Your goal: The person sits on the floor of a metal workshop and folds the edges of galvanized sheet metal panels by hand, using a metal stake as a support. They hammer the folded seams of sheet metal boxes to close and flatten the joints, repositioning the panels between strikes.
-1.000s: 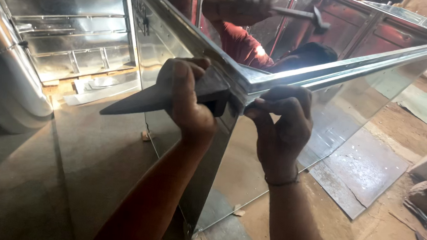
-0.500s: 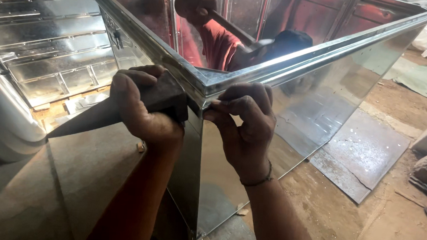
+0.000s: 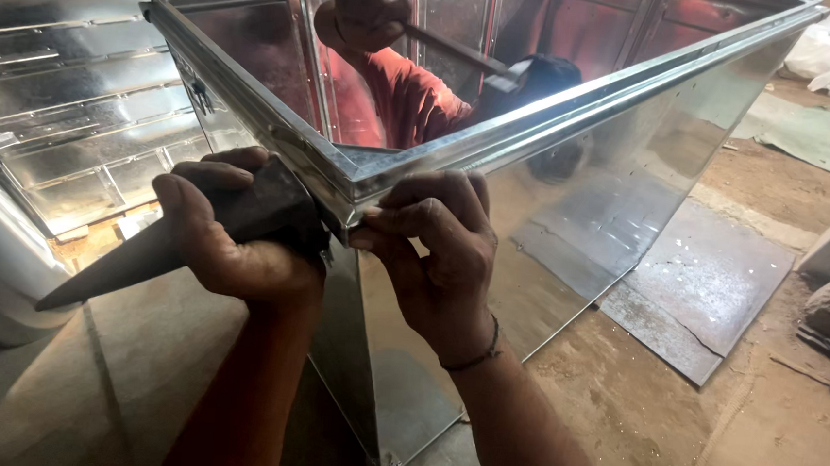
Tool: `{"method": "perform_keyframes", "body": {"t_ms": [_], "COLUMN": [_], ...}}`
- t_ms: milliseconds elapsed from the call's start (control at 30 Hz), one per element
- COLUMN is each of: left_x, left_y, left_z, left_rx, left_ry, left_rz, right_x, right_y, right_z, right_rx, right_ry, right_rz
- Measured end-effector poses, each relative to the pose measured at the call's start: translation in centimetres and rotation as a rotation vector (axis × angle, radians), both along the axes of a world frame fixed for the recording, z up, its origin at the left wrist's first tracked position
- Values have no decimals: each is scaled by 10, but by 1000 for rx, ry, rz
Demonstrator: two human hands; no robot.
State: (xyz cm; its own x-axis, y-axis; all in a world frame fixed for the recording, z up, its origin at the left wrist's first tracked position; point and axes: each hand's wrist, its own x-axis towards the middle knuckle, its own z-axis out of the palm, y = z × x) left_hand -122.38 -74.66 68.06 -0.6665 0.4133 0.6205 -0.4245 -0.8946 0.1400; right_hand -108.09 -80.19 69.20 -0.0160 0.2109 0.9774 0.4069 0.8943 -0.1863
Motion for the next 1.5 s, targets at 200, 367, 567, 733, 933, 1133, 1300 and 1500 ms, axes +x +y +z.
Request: {"method": "perform_keyframes", "body": {"t_ms": [200,367,567,733,933,1133,1300,1500], "left_x": [1,0,0,-1,-1,0,0,0], "left_y": [-1,-2,-2,-3,-3,0,5,9], "left_z": [2,4,4,5,6,3,2,2], "left_rx": [-7,-21,-4,-7,34,30,57,42], "left_ry": [-9,-13,-14,-34,-79,-49,-30,-97], "left_rz": [-9,-3,31,11,51,51,125,100], "right_x": [1,4,5,7,10,12,15,17], "right_y": [2,1,1,1,1,3,3,3], "right_z": [0,0,0,-1,-2,-3,-4,-5], "right_rx": [10,9,19,18,27,46,48,37], "right_ry": [6,5,15,7,19,17,4,17], "right_rz": [9,10,28,17,44,33,34,39]}}
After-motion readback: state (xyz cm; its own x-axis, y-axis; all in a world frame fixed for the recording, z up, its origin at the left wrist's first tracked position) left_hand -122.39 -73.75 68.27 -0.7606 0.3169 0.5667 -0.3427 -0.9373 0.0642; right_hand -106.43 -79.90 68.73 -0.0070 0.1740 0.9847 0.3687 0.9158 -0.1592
